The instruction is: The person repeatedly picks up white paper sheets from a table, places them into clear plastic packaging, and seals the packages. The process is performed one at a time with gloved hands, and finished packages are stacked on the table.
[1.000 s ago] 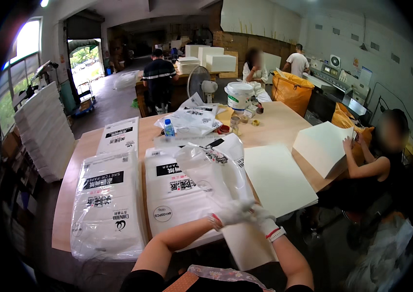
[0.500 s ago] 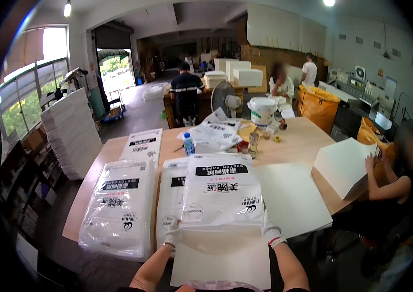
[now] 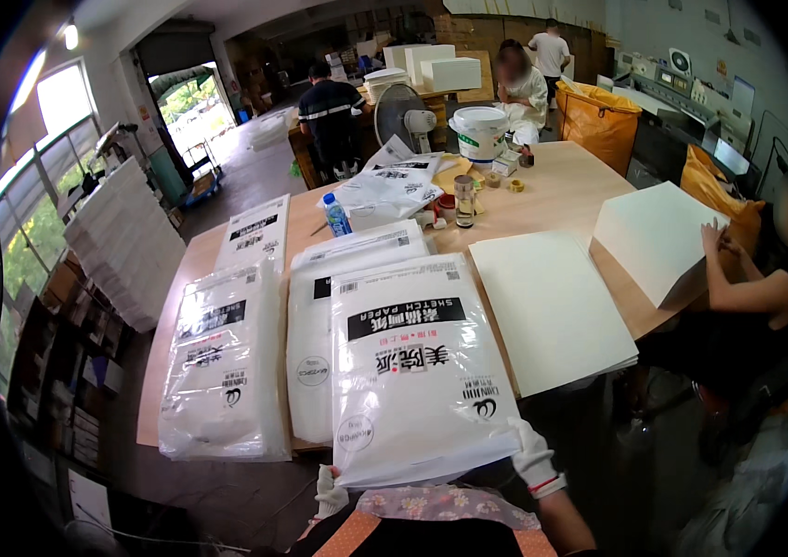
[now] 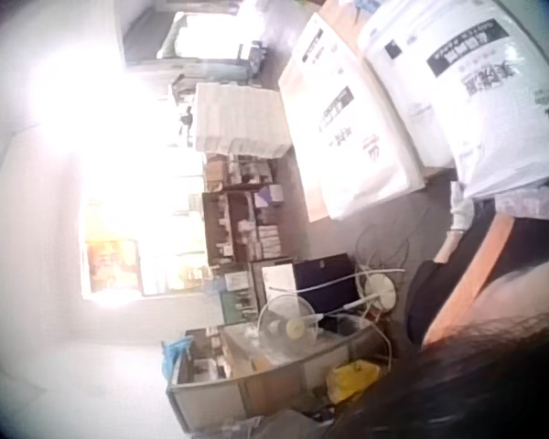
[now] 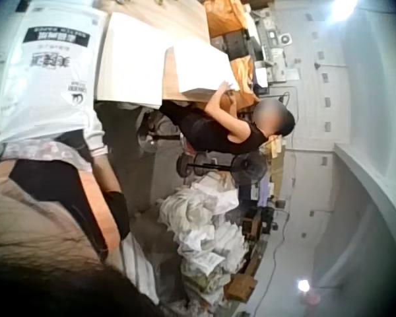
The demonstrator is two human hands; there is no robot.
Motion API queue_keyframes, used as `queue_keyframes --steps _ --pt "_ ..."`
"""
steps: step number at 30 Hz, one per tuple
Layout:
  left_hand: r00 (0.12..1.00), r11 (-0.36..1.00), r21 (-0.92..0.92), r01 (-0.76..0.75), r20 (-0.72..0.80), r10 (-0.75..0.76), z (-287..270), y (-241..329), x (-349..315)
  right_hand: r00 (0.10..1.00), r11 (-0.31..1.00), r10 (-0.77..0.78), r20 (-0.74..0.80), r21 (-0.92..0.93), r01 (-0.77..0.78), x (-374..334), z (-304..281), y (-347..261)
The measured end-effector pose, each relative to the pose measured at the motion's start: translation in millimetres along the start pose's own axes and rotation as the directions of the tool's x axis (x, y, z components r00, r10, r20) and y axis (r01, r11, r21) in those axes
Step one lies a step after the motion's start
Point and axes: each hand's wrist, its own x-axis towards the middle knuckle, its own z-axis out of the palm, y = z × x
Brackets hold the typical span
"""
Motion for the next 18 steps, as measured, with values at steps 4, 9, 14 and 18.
queue_keyframes --steps 4,9,14,18 --pt "0.979 0.966 -0.157 -0.205 -0.04 0.201 -1.5 -21.0 26.9 0.745 0.933 0.165 0.646 0.143 -0.331 -24.5 -31.5 48.6" --pt "0.714 0.716 -0.055 -0.696 0.053 0.698 -11.1 117.4 67.9 0.868 0.649 0.384 0.314 0.577 -0.496 23.8 43.7 91.5" --pt "0.465 0.48 -0.076 -0.874 -0.421 0.779 -84.8 133.9 71.0 0.951 0.515 0.114 0.288 0.801 -0.305 71.8 142.0 -39.9" --pt "0.097 0.667 0.562 -0.489 -0.725 0.682 -197.5 81.4 94.8 0.893 0.684 -0.156 0.422 0.699 -0.21 107.3 187.0 -188.0"
